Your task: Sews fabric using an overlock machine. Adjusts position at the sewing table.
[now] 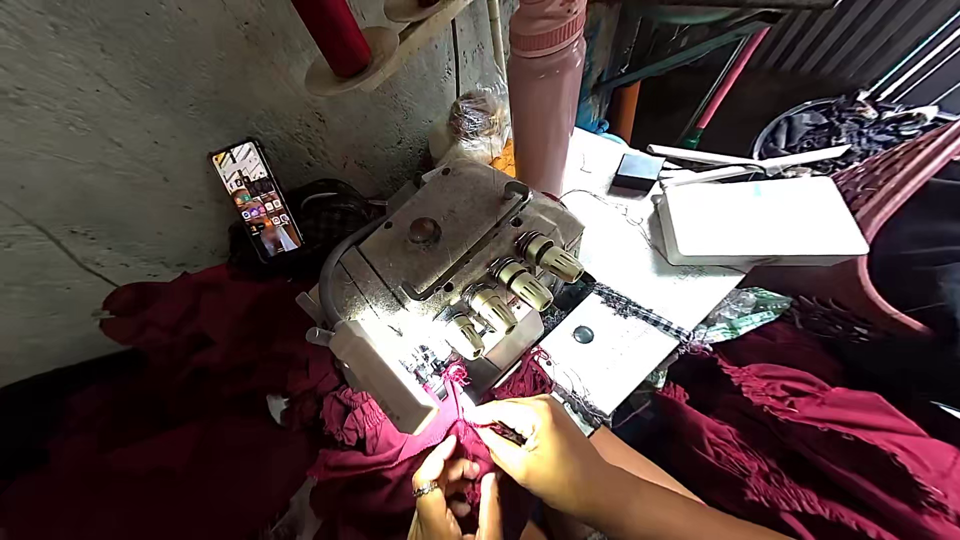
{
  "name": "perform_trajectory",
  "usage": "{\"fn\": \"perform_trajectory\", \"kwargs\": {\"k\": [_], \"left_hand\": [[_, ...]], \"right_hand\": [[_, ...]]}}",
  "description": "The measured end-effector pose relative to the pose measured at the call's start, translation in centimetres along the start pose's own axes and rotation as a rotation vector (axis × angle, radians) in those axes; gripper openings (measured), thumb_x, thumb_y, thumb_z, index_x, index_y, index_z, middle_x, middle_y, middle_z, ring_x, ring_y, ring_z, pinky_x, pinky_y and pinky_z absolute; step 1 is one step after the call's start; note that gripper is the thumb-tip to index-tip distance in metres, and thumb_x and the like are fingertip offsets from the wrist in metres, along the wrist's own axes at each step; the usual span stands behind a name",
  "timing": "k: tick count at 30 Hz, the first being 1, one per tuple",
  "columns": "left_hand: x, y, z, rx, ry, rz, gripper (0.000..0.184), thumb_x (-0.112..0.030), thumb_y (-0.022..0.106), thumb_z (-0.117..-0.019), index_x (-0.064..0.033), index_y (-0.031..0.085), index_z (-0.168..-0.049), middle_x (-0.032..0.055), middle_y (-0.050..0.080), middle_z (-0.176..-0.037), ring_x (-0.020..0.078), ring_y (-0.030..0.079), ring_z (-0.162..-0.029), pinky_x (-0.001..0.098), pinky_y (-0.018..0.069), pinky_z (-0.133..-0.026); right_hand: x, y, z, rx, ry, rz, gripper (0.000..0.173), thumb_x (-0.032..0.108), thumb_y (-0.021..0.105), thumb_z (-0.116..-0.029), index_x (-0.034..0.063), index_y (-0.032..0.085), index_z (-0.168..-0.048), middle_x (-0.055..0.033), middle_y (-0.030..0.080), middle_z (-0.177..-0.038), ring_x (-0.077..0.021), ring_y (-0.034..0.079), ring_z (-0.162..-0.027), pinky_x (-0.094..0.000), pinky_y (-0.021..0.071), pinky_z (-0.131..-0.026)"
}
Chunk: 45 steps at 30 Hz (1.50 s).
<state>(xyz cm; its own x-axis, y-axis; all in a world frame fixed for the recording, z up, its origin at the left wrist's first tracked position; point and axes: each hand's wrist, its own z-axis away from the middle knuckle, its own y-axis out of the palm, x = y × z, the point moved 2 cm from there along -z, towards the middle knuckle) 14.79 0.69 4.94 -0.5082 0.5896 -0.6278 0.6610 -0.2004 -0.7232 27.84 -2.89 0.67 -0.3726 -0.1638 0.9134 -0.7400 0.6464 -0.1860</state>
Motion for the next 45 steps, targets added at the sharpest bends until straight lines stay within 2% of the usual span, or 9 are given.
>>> {"fn": "perform_trajectory", "kwargs": {"k": [4,9,12,14,18,25,31,39,45], "left_hand": [[-0.1,-1.9,-0.2,-0.021,0.077,-0.12,0.017,-0.002,0.059,-0.0917,0.0079,0.072,-0.095,0.014,0.072,-0.087,0.0129,0.067,-0.085,0.0235,0.0521,-0.083],[-1.3,-1.7,-1.9,-0.104,0.057,-0.288,0.026,-0.006,0.041,-0.1006,0.0132,0.059,-0.105,0.0207,0.066,-0.088,0.0173,0.066,-0.085,0.0266,0.0525,-0.08],[-1.6,-0.6,-2.4,-0.103,0.047,-0.315,0.041,-0.022,0.056,-0.0987,0.0139,0.059,-0.119,0.0246,0.07,-0.105,0.0266,0.069,-0.097,0.0362,0.0528,-0.088],[-1.7,-0.7,-2.6,-0.084,0.096,-0.392,0.035,-0.018,0.066,-0.0928,0.0122,0.068,-0.11,0.0236,0.073,-0.101,0.0308,0.071,-0.087,0.0403,0.0547,-0.081],[-1.7,-1.0,-2.7,-0.086,0.193,-0.478,0.015,-0.007,0.065,-0.0842,0.0016,0.076,-0.089,0.0133,0.067,-0.082,0.0251,0.064,-0.077,0.0328,0.0511,-0.071],[-0.1,-1.3,-3.0,-0.032,0.116,-0.269,0.02,-0.008,0.061,-0.0896,0.0065,0.074,-0.095,0.0161,0.074,-0.092,0.0145,0.069,-0.091,0.0223,0.051,-0.087],[0.0,-1.5,-3.4,-0.009,0.071,-0.228,0.021,-0.008,0.06,-0.0889,0.0069,0.072,-0.097,0.0164,0.074,-0.093,0.0103,0.069,-0.094,0.0197,0.0507,-0.089],[-1.4,-1.2,-3.4,0.013,0.078,-0.278,0.016,-0.006,0.06,-0.0886,0.0056,0.07,-0.092,0.0133,0.071,-0.085,0.0082,0.067,-0.084,0.019,0.051,-0.081],[-1.0,-2.2,-3.8,0.14,-0.036,-0.252,0.025,-0.003,0.056,-0.0926,0.0126,0.07,-0.105,0.0221,0.074,-0.096,0.0123,0.07,-0.093,0.0225,0.0518,-0.088]], "right_hand": [[-0.4,-0.3,-0.6,0.013,0.073,-0.03,0.015,0.022,0.067,-0.0917,0.0125,0.078,-0.096,0.0039,0.071,-0.074,-0.0011,0.062,-0.059,-0.0216,0.0516,-0.054],[-0.6,0.1,-0.5,-0.018,0.136,-0.09,0.021,0.028,0.072,-0.0898,0.014,0.067,-0.104,0.0077,0.062,-0.07,0.0002,0.053,-0.053,-0.0181,0.0454,-0.049],[-0.6,0.2,-0.4,-0.029,0.163,-0.115,0.022,0.025,0.072,-0.0876,0.013,0.064,-0.104,0.0078,0.06,-0.069,0.0009,0.052,-0.054,-0.0171,0.0447,-0.05],[-0.7,0.3,-0.3,-0.035,0.165,-0.099,0.023,0.027,0.073,-0.0875,0.0129,0.063,-0.103,0.0079,0.058,-0.067,0.0003,0.052,-0.054,-0.0174,0.0439,-0.051],[-0.8,0.3,-0.2,-0.031,0.166,-0.101,0.021,0.024,0.071,-0.0861,0.0121,0.064,-0.102,0.0068,0.059,-0.069,-0.0003,0.053,-0.057,-0.0178,0.0444,-0.052],[-1.0,-0.1,0.4,-0.062,0.036,-0.051,0.024,0.031,0.072,-0.0904,0.0127,0.065,-0.104,0.0052,0.063,-0.072,-0.0017,0.054,-0.057,-0.0193,0.0434,-0.05],[-0.7,-0.5,-1.0,-0.06,-0.17,0.072,0.012,0.017,0.064,-0.0859,0.015,0.075,-0.091,0.0014,0.063,-0.078,-0.0056,0.059,-0.064,-0.0225,0.045,-0.05],[-1.4,-0.2,-1.1,-0.034,-0.117,0.034,0.015,0.021,0.064,-0.0865,0.0171,0.077,-0.091,0.0037,0.06,-0.073,-0.0039,0.056,-0.062,-0.022,0.0429,-0.051],[-1.7,-0.4,-1.0,0.02,0.021,-0.23,0.017,0.02,0.064,-0.0941,0.0091,0.073,-0.103,0.0025,0.067,-0.084,0.0009,0.056,-0.069,-0.0153,0.0463,-0.061]]}}
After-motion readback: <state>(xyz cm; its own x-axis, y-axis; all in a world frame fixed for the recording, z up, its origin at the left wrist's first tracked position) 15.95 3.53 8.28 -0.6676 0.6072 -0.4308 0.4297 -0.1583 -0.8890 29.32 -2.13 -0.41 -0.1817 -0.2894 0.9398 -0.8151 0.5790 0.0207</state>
